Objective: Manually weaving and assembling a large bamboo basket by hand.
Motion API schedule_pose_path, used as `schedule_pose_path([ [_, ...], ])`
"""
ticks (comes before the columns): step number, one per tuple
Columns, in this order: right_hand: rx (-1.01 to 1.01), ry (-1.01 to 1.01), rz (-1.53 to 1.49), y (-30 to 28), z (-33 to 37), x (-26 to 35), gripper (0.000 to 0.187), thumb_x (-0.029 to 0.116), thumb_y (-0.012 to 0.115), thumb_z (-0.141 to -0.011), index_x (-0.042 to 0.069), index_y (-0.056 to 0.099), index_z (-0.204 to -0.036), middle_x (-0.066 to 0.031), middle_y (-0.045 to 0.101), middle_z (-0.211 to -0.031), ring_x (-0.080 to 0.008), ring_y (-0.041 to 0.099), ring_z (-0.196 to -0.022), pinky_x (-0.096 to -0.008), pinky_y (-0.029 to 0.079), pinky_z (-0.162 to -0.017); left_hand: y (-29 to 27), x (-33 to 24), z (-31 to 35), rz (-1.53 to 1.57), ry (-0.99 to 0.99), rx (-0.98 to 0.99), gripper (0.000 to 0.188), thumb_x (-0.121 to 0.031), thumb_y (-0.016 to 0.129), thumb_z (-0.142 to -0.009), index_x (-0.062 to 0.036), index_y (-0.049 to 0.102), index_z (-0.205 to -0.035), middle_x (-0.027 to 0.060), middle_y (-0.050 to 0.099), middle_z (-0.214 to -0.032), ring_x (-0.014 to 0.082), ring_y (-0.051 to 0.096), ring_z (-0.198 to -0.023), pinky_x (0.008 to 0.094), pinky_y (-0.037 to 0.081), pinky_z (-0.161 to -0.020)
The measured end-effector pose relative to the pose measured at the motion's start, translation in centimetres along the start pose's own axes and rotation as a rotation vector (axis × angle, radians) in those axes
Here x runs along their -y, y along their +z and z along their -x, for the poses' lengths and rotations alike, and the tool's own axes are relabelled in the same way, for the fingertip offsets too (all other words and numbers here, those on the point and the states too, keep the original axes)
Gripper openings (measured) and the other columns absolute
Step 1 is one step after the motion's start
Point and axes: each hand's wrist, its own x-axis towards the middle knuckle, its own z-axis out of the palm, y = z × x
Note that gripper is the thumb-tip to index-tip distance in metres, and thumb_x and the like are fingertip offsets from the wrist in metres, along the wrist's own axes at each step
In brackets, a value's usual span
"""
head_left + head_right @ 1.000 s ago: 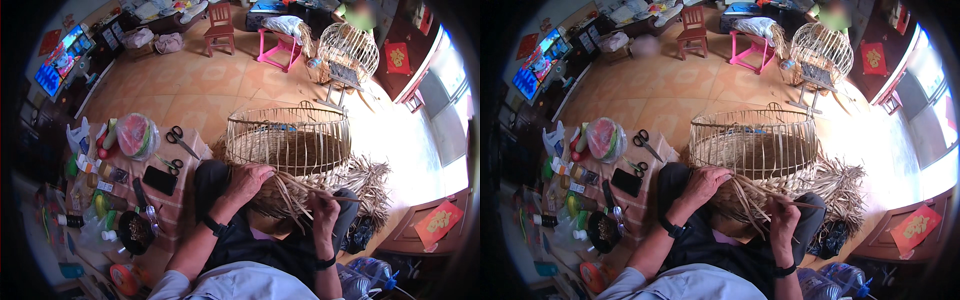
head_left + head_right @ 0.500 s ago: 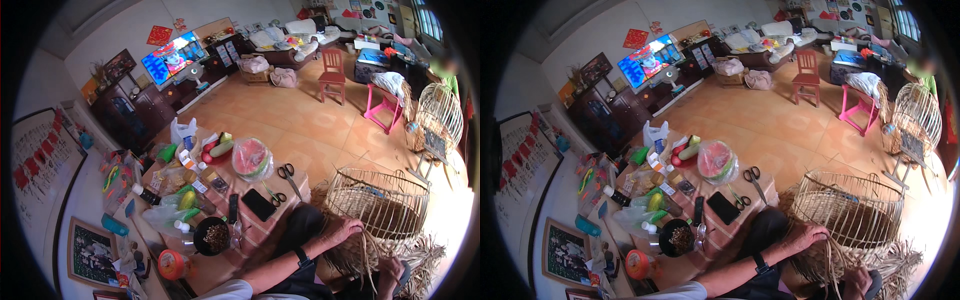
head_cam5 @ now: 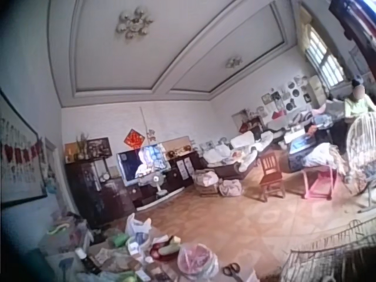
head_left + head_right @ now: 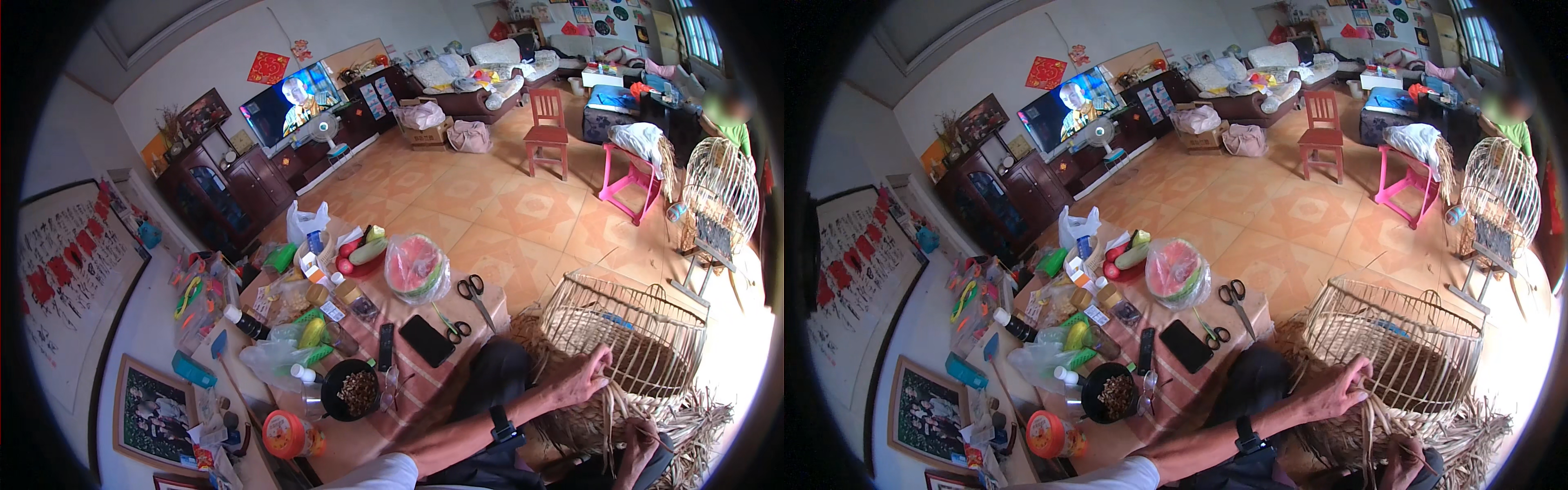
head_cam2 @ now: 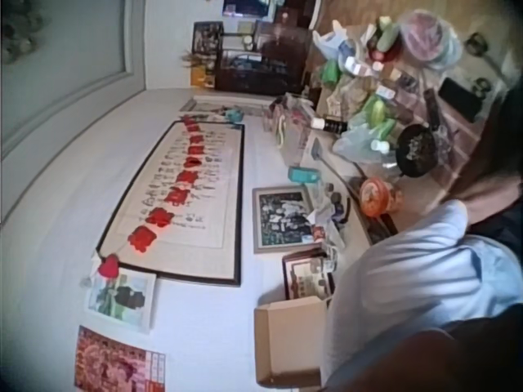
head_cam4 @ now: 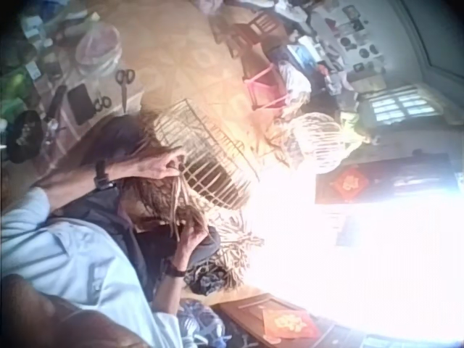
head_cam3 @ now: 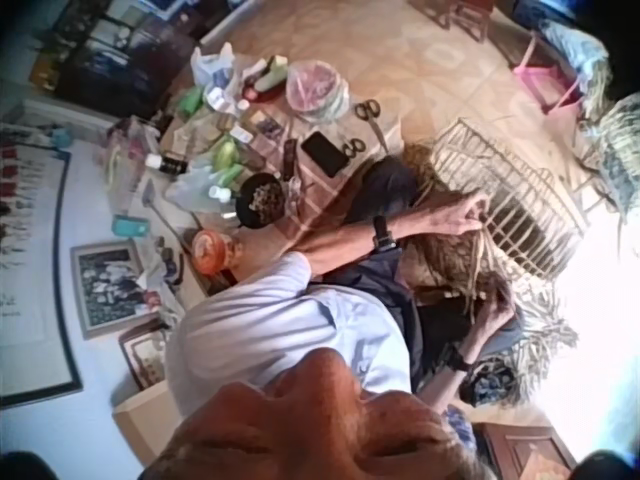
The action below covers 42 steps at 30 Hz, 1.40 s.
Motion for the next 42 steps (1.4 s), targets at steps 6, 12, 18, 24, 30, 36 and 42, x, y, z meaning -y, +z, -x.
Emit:
schedule_pose_path([
  [6, -0.008, 0.128, -0.11, 0.1, 1.4, 2.2, 0.014, -0.003, 0.074, -0.093, -0.006, 0.075, -0.108, -0.0122, 0.076, -0.099, -0.0184, 0.069, -0.086, -0.0308, 0.057, -0.077, 1.3, -0.7, -1.2, -0.181, 0.041, 0.094, 0.042, -0.018, 0.073, -0.094, -0.008, 0.046, -0.125, 0.0179, 0.063, -0.098, 0.0372, 0.067, -0.097, 0.0486, 0.051, -0.082],
  [12, 0.202, 0.168, -0.017, -0.5, 2.7, 4.6, 0.012, 0.002, 0.074, -0.09, 0.0, 0.077, -0.101, -0.0026, 0.074, -0.089, -0.0091, 0.066, -0.086, -0.0272, 0.054, -0.075, 1.0, 2.3, 1.8, -0.647, 0.391, -0.087, 0.044, -0.013, 0.069, -0.093, -0.0061, 0.059, -0.135, 0.0189, 0.065, -0.129, 0.0411, 0.061, -0.118, 0.052, 0.049, -0.102],
  [18, 0.429, -0.127, 0.06, -8.0, 8.0, 3.4, 0.016, 0.0, 0.074, -0.094, 0.0, 0.077, -0.109, -0.01, 0.076, -0.099, -0.02, 0.073, -0.092, -0.0315, 0.058, -0.084, 2.1, 3.6, 2.2, -0.697, 0.417, -0.191, 0.044, -0.012, 0.062, -0.097, -0.003, 0.055, -0.139, 0.0219, 0.062, -0.13, 0.0438, 0.056, -0.126, 0.0549, 0.04, -0.115],
  [24, -0.464, 0.3, -0.362, -19.2, 17.2, -9.3, 0.017, 0.013, 0.07, -0.101, 0.002, 0.074, -0.113, -0.0067, 0.076, -0.09, -0.011, 0.069, -0.076, -0.024, 0.054, -0.068, 3.0, 4.5, 1.5, -0.772, 0.519, -0.232, 0.039, -0.016, 0.049, -0.102, 0.0018, 0.055, -0.137, 0.0224, 0.062, -0.129, 0.044, 0.057, -0.124, 0.0592, 0.037, -0.117],
  [30, -0.89, 0.76, -0.341, -23.1, 23.0, -27.1, 0.019, 0.011, 0.067, -0.098, 0.002, 0.068, -0.115, -0.0088, 0.075, -0.091, -0.0142, 0.07, -0.07, -0.0237, 0.053, -0.055, 2.8, 5.1, 1.8, -0.784, 0.447, -0.225, 0.041, -0.021, 0.046, -0.106, 0.0017, 0.051, -0.141, 0.0228, 0.06, -0.133, 0.046, 0.053, -0.128, 0.0571, 0.036, -0.118],
  [36, -0.723, 0.842, -0.445, -20.7, 18.8, -35.7, 0.025, 0.005, 0.071, -0.094, -0.003, 0.064, -0.117, -0.0079, 0.069, -0.088, -0.0156, 0.065, -0.063, -0.0238, 0.049, -0.05, 2.7, 5.3, 1.9, -0.77, 0.423, -0.198, 0.049, -0.032, 0.041, -0.111, 0.0023, 0.05, -0.145, 0.0247, 0.056, -0.148, 0.0431, 0.05, -0.137, 0.0521, 0.033, -0.12],
  [42, -0.634, 0.836, -0.008, -21.1, 10.4, -40.5, 0.054, 0.01, 0.073, -0.091, 0.003, 0.055, -0.141, -0.0132, 0.068, -0.111, -0.0185, 0.07, -0.086, -0.0313, 0.059, -0.062, 2.3, 5.7, 2.2, -0.781, 0.375, -0.181, 0.051, -0.034, 0.039, -0.111, 0.0034, 0.049, -0.144, 0.0271, 0.054, -0.15, 0.0432, 0.05, -0.137, 0.0515, 0.032, -0.12],
])
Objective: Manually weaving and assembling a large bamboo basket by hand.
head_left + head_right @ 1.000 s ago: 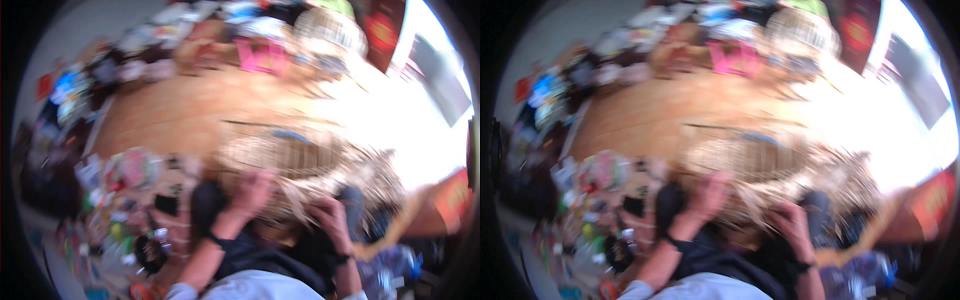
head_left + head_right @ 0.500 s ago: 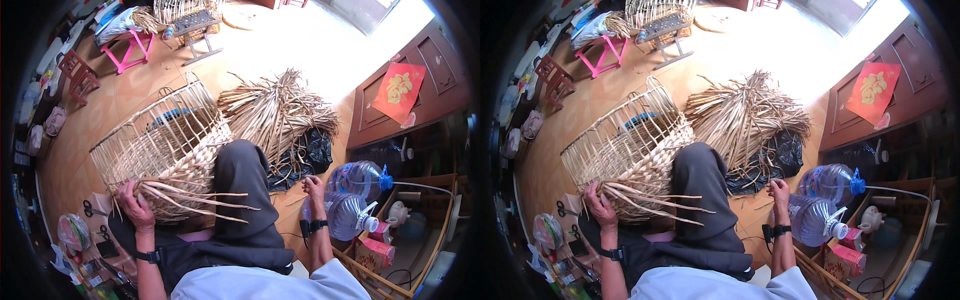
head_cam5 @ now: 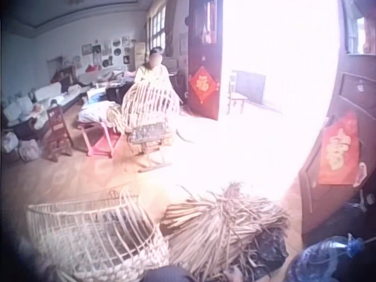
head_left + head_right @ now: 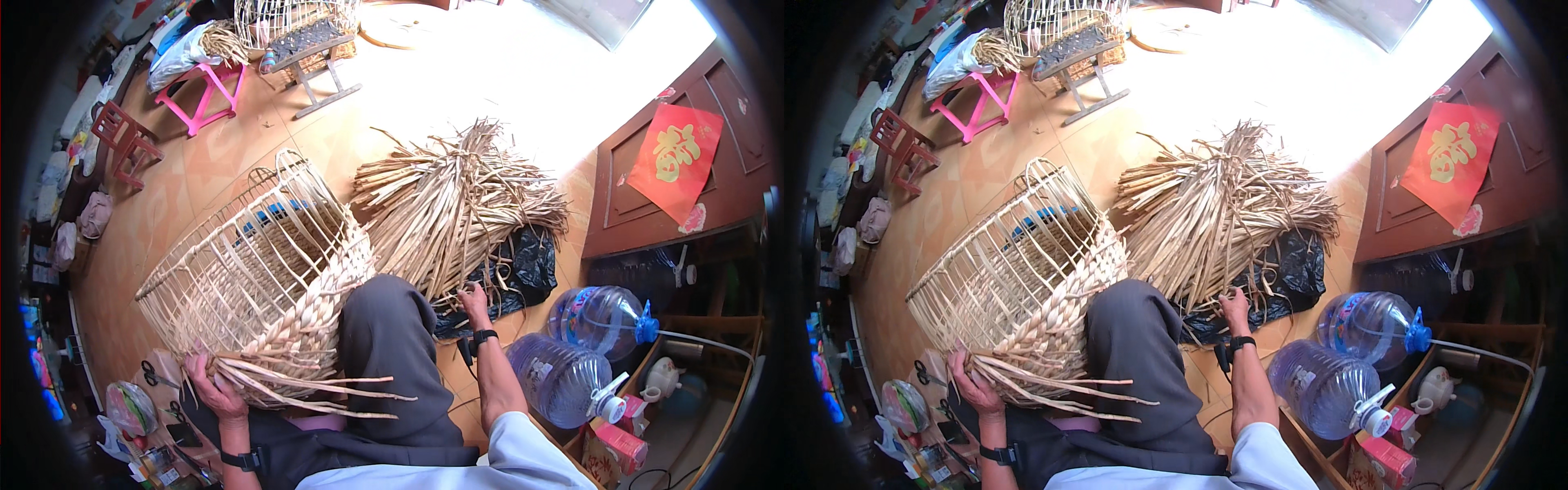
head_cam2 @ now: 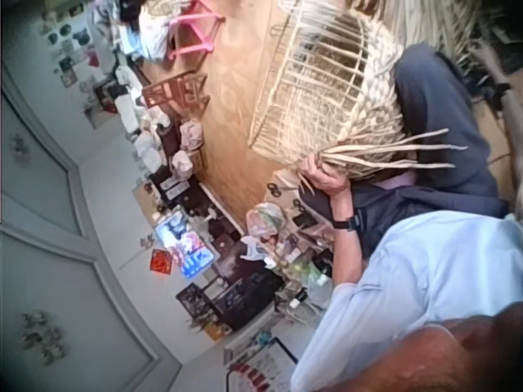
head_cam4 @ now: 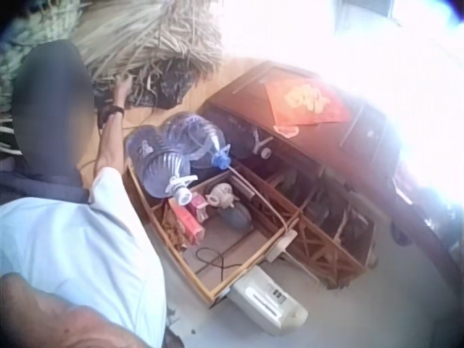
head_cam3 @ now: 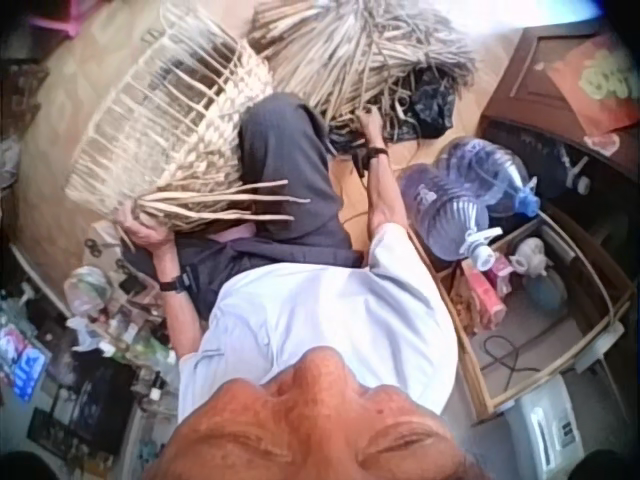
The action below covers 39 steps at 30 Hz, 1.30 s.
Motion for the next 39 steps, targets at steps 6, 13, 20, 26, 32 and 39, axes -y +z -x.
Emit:
schedule_pose_path([
  [6, 0.147, 0.201, -0.388, 2.9, -2.7, 1.7, 0.051, 0.008, 0.07, -0.095, 0.005, 0.05, -0.141, -0.0138, 0.068, -0.098, -0.0245, 0.069, -0.077, -0.036, 0.056, -0.062, 0.0, 0.2, 0.8, -0.047, -0.026, -0.006, 0.054, -0.037, 0.04, -0.11, 0.004, 0.048, -0.144, 0.0263, 0.052, -0.146, 0.042, 0.049, -0.137, 0.051, 0.032, -0.12],
  [13, -0.019, -0.337, 0.534, 5.3, 4.3, -1.4, 0.029, 0.029, 0.068, -0.093, 0.0, 0.072, -0.088, -0.0242, 0.072, -0.085, -0.0453, 0.07, -0.088, -0.05, 0.056, -0.077, -0.3, -0.5, 0.4, -0.053, -0.07, 0.033, 0.054, -0.039, 0.038, -0.111, 0.003, 0.048, -0.143, 0.028, 0.054, -0.148, 0.0473, 0.043, -0.143, 0.0577, 0.025, -0.124],
  [20, 0.388, -0.021, 0.79, 3.0, 13.9, -10.3, 0.029, 0.032, 0.073, -0.089, 0.006, 0.082, -0.098, -0.0207, 0.077, -0.093, -0.0384, 0.075, -0.088, -0.0474, 0.058, -0.08, -0.3, -1.1, -0.6, 0.005, 0.006, 0.014, 0.047, -0.032, 0.042, -0.11, 0.0018, 0.05, -0.143, 0.0269, 0.053, -0.15, 0.0434, 0.049, -0.134, 0.0538, 0.031, -0.119],
  [26, 0.072, -0.081, 0.462, -2.2, 12.3, -10.8, 0.021, 0.022, 0.072, -0.091, 0.002, 0.077, -0.095, -0.0146, 0.074, -0.08, -0.0276, 0.073, -0.075, -0.0408, 0.057, -0.071, -0.2, -1.5, -1.1, 0.021, 0.048, -0.017, 0.041, -0.023, 0.043, -0.108, 0.002, 0.052, -0.139, 0.0233, 0.06, -0.131, 0.0443, 0.054, -0.127, 0.0584, 0.033, -0.119],
  [32, -0.087, -0.432, -0.161, -8.5, 11.5, 0.7, 0.033, 0.007, 0.074, -0.089, 0.007, 0.068, -0.121, -0.0016, 0.067, -0.081, -0.0077, 0.059, -0.065, -0.0244, 0.046, -0.057, -0.8, -1.8, -1.5, 0.033, 0.059, -0.019, 0.039, -0.017, 0.048, -0.102, 0.0015, 0.057, -0.136, 0.0221, 0.062, -0.132, 0.0442, 0.056, -0.128, 0.058, 0.036, -0.118],
  [39, 0.031, -0.536, -0.583, -14.7, 19.7, 17.1, 0.024, 0.011, 0.064, -0.104, 0.001, 0.07, -0.125, -0.0079, 0.075, -0.1, -0.015, 0.072, -0.087, -0.0287, 0.059, -0.079, -3.8, -3.4, -2.8, 0.144, -0.019, 0.058, 0.035, -0.005, 0.057, -0.097, -0.0023, 0.066, -0.131, 0.0193, 0.065, -0.129, 0.039, 0.061, -0.123, 0.0468, 0.047, -0.112],
])
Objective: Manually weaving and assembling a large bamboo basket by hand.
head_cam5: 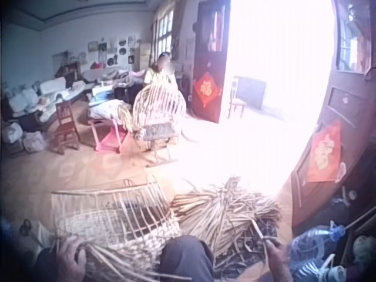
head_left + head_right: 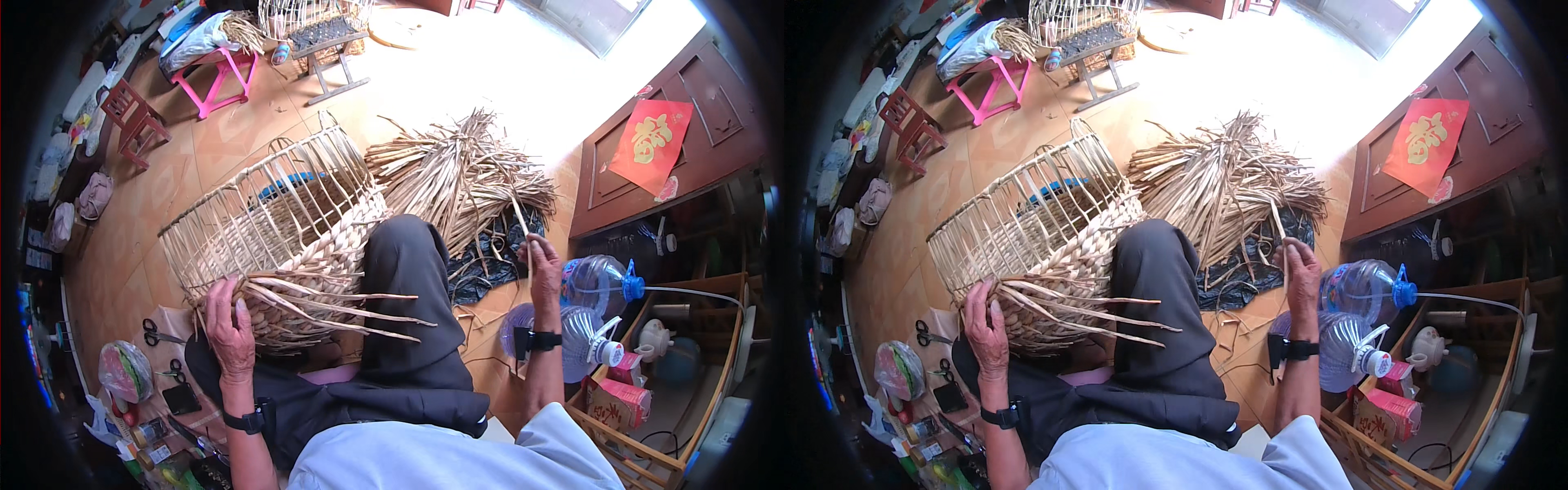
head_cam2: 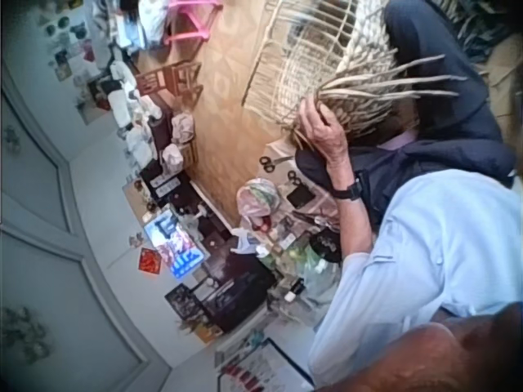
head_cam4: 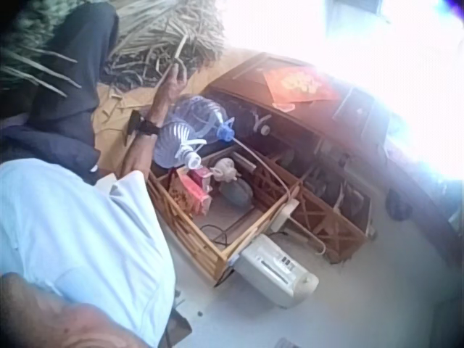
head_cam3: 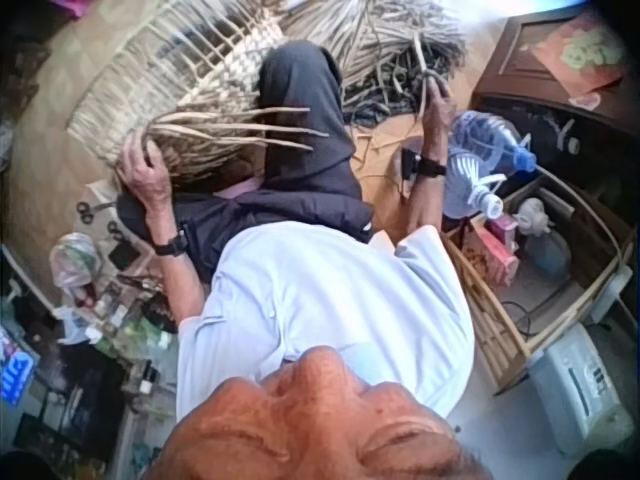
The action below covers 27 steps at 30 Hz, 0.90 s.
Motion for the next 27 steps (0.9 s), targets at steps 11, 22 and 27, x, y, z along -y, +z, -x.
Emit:
schedule_pose_path([
  [11, 0.406, -0.627, 0.759, 20.2, 6.4, 10.9, 0.019, -0.007, 0.072, -0.08, 0.0, 0.066, -0.098, -0.0091, 0.065, -0.1, -0.0237, 0.063, -0.101, -0.0334, 0.049, -0.09, -1.6, -1.7, -1.5, 0.052, -0.014, -0.201, 0.019, 0.003, 0.067, -0.087, -0.0042, 0.072, -0.104, 0.0121, 0.072, -0.106, 0.032, 0.069, -0.103, 0.0428, 0.055, -0.094],
  [22, 0.757, -0.085, 0.76, 36.0, 11.0, 8.0, 0.025, 0.0, 0.064, -0.096, 0.004, 0.068, -0.121, -0.0096, 0.07, -0.091, -0.0124, 0.062, -0.07, -0.0301, 0.049, -0.063, 1.0, -2.3, -2.8, 0.114, -0.2, -0.071, 0.011, -0.015, 0.058, -0.093, -0.0055, 0.061, -0.089, 0.0148, 0.065, -0.09, 0.0356, 0.065, -0.091, 0.0461, 0.05, -0.082],
  [27, 0.804, -0.723, 0.781, 37.8, 10.3, 5.9, 0.014, 0.004, 0.065, -0.093, -0.001, 0.071, -0.105, -0.0198, 0.069, -0.092, -0.0349, 0.068, -0.079, -0.0438, 0.051, -0.07, 2.3, -1.6, -3.1, 0.2, -0.164, -0.168, 0.008, -0.012, 0.057, -0.092, -0.0066, 0.06, -0.087, 0.0126, 0.06, -0.075, 0.0349, 0.064, -0.078, 0.0449, 0.046, -0.081],
])
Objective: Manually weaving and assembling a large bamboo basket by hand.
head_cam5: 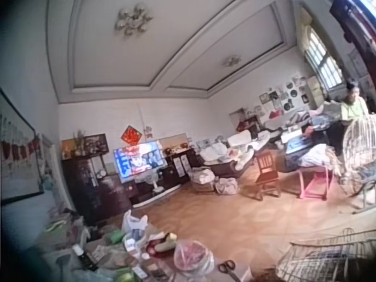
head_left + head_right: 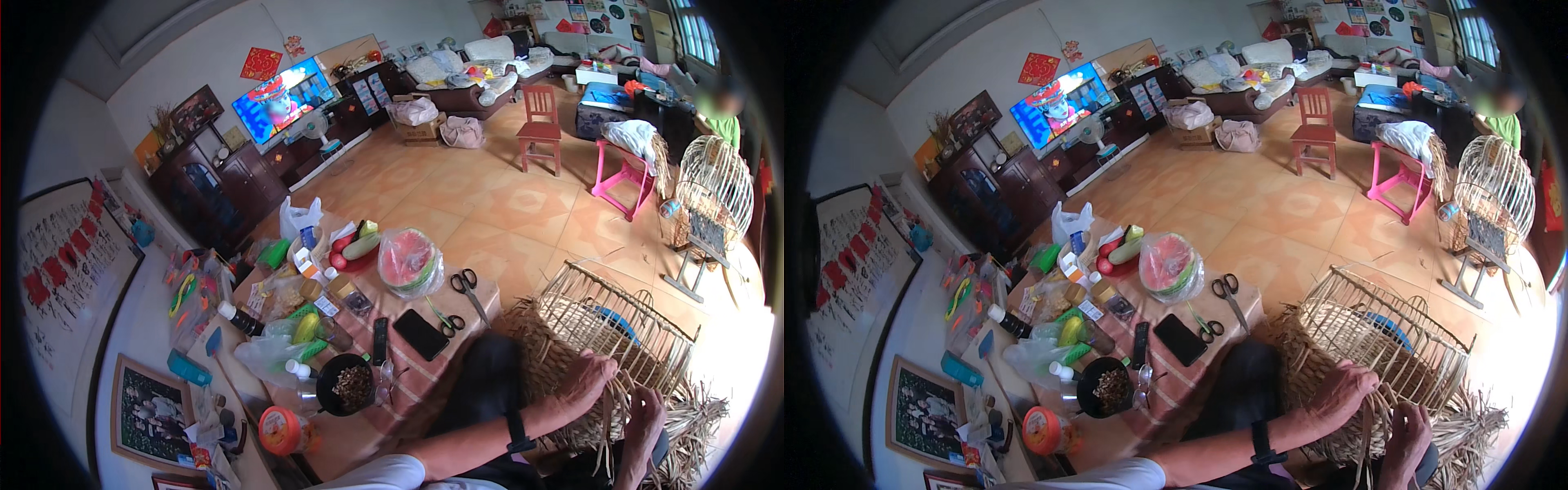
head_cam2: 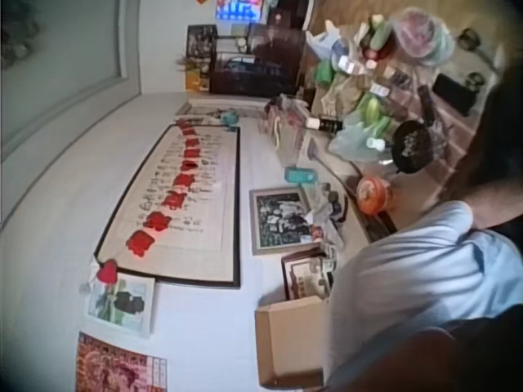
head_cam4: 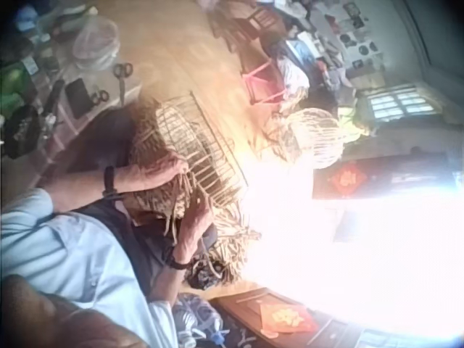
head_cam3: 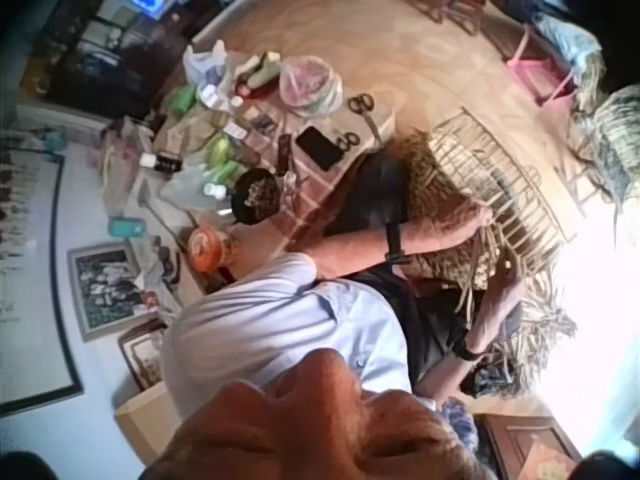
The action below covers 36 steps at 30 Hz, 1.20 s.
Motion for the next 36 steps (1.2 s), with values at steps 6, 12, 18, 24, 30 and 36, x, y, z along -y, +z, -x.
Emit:
schedule_pose_path([
  [6, 0.151, 0.167, 0.161, -0.6, -0.2, 0.8, 0.022, 0.0, 0.063, -0.087, 0.001, 0.072, -0.108, -0.0176, 0.064, -0.077, -0.0298, 0.062, -0.067, -0.0424, 0.046, -0.063, 0.8, -0.2, 0.2, -0.001, -0.058, -0.018, 0.005, -0.011, 0.057, -0.094, -0.0054, 0.057, -0.093, 0.0155, 0.06, -0.073, 0.0363, 0.063, -0.077, 0.047, 0.047, -0.076],
  [12, 0.033, -0.059, 0.115, 0.7, -0.4, 1.4, 0.022, 0.003, 0.064, -0.087, 0.002, 0.073, -0.108, -0.0184, 0.068, -0.078, -0.0304, 0.064, -0.066, -0.0433, 0.047, -0.063, 1.9, 0.0, 0.2, -0.004, -0.092, -0.024, 0.012, -0.013, 0.054, -0.101, -0.0023, 0.055, -0.095, 0.0178, 0.059, -0.072, 0.037, 0.063, -0.075, 0.0482, 0.049, -0.07],
  [18, 0.103, 0.025, 0.194, 2.0, -1.8, 1.7, 0.015, 0.014, 0.073, -0.088, 0.002, 0.07, -0.096, -0.0192, 0.07, -0.087, -0.0392, 0.067, -0.078, -0.0456, 0.05, -0.067, 2.2, 0.3, 0.4, -0.011, -0.018, -0.142, 0.015, -0.012, 0.05, -0.102, -0.0024, 0.055, -0.092, 0.0203, 0.059, -0.066, 0.0378, 0.065, -0.066, 0.049, 0.05, -0.06],
  [24, 0.049, -0.089, 0.285, 2.7, -2.0, 3.0, 0.014, 0.017, 0.072, -0.09, 0.005, 0.064, -0.09, -0.0159, 0.064, -0.083, -0.0393, 0.065, -0.071, -0.0488, 0.047, -0.061, 1.9, 0.5, 0.6, 0.023, -0.042, -0.062, 0.011, -0.011, 0.051, -0.102, -0.0006, 0.053, -0.103, 0.0201, 0.057, -0.074, 0.0397, 0.061, -0.075, 0.0494, 0.047, -0.068],
  [30, 0.067, -0.138, 0.306, 3.3, -2.0, 4.3, 0.01, 0.014, 0.072, -0.088, 0.008, 0.065, -0.087, -0.0139, 0.063, -0.081, -0.0378, 0.066, -0.071, -0.0482, 0.048, -0.06, 1.5, 0.2, 0.9, 0.057, -0.023, -0.093, 0.01, -0.011, 0.051, -0.1, -0.0006, 0.053, -0.103, 0.0207, 0.057, -0.074, 0.0395, 0.062, -0.075, 0.0492, 0.047, -0.067],
  [36, 0.03, -0.079, 0.219, 4.2, -2.4, 3.7, 0.009, 0.012, 0.074, -0.085, 0.004, 0.07, -0.087, -0.0143, 0.065, -0.081, -0.037, 0.066, -0.071, -0.0454, 0.05, -0.063, 2.2, 0.5, 1.0, 0.048, -0.069, 0.016, 0.011, -0.011, 0.052, -0.1, 0.0, 0.053, -0.102, 0.0213, 0.058, -0.074, 0.0383, 0.064, -0.076, 0.0482, 0.048, -0.066],
])
